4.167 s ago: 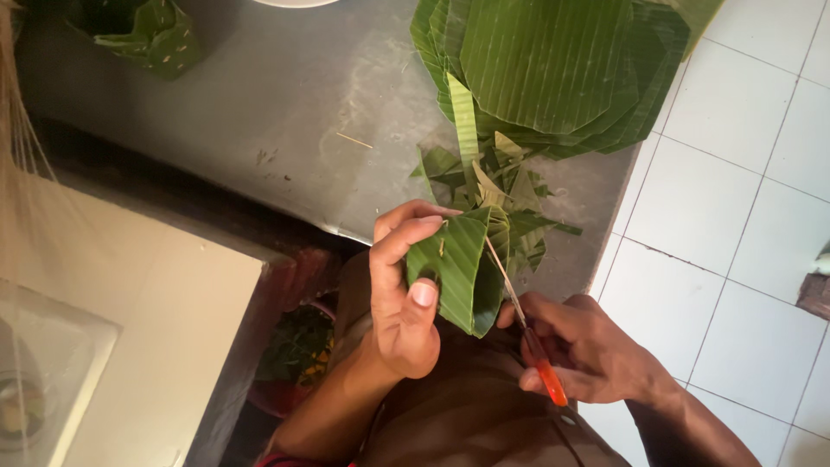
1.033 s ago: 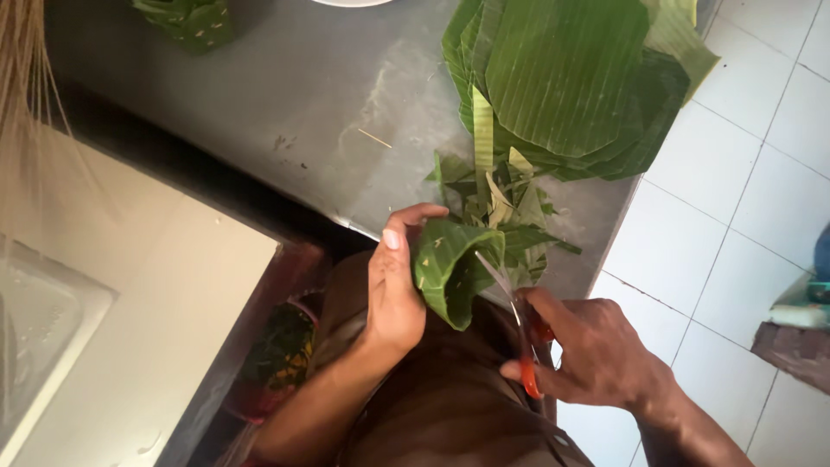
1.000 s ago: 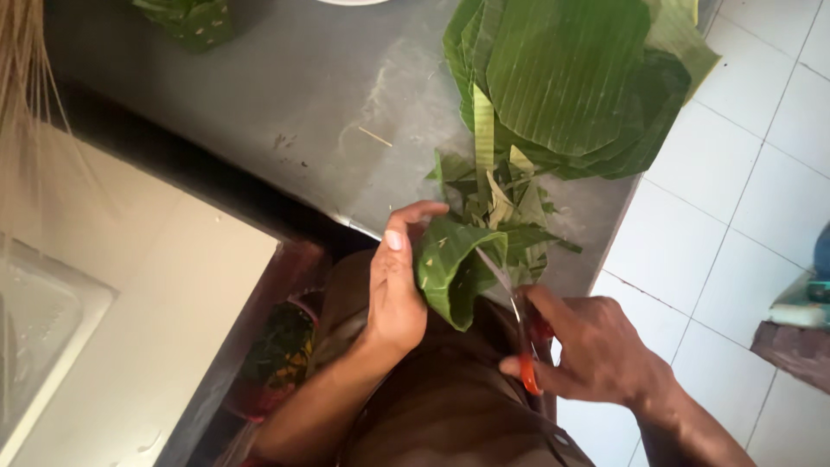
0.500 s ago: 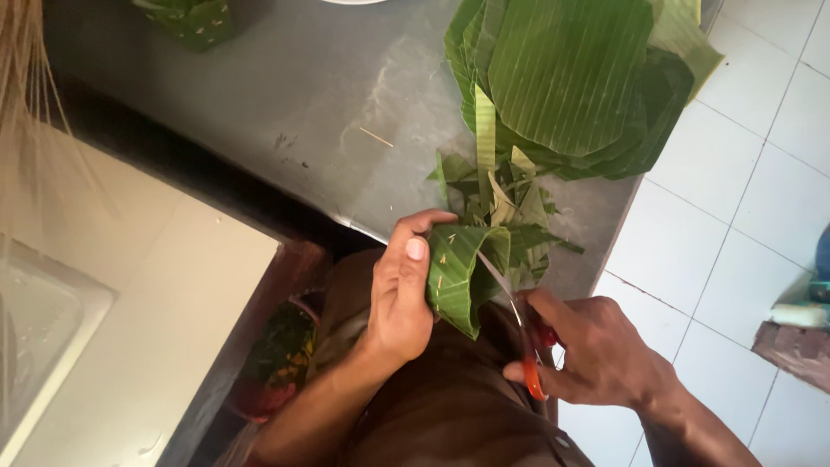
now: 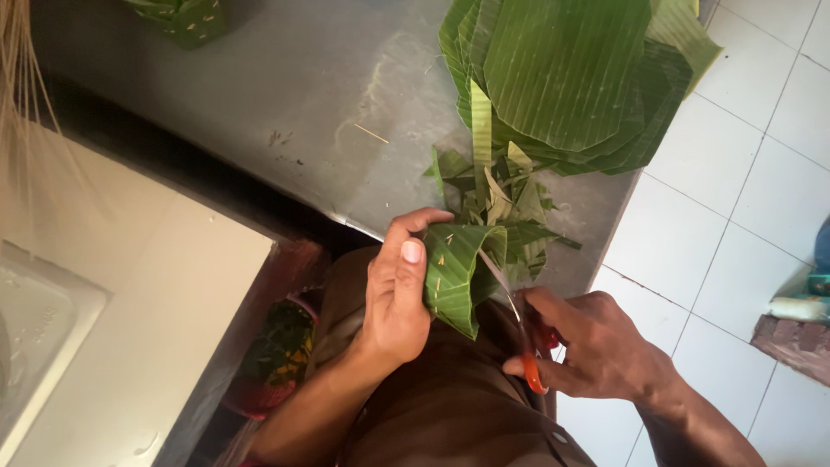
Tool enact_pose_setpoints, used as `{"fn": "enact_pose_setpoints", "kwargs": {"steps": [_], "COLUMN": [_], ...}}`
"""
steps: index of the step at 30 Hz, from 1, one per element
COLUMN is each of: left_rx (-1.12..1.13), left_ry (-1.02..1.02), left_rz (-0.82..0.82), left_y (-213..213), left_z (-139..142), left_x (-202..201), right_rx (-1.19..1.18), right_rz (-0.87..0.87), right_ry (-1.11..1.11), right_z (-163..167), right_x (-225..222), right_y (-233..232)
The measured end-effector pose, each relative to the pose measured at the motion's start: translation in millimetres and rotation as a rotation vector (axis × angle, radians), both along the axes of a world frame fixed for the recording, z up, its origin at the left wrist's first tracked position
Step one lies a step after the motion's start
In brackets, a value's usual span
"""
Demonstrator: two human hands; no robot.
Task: The person folds a banana leaf into a cylindrical container, secures it with a toothpick, and trims the edges with scissors. They then place the finished container on the counter and begin folding another leaf.
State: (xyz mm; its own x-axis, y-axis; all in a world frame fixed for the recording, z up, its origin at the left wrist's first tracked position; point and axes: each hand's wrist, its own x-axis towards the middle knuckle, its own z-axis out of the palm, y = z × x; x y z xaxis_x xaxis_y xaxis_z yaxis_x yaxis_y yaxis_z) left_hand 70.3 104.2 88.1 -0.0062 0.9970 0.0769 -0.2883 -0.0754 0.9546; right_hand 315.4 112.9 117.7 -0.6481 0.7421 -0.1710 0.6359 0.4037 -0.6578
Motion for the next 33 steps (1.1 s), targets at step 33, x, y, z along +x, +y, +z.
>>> {"fn": "enact_pose_setpoints", "kwargs": {"steps": [33], "left_rx": [-0.157], "left_ry": [-0.143], "left_rz": [-0.056], "left_y": [3.1], "left_z": [4.3], "left_x": [-2.1], "right_rx": [-0.115], "right_rz": [-0.009], "right_ry": [0.004], "right_z": [-2.9], "right_x": [9.6], "right_y": [0.8]}}
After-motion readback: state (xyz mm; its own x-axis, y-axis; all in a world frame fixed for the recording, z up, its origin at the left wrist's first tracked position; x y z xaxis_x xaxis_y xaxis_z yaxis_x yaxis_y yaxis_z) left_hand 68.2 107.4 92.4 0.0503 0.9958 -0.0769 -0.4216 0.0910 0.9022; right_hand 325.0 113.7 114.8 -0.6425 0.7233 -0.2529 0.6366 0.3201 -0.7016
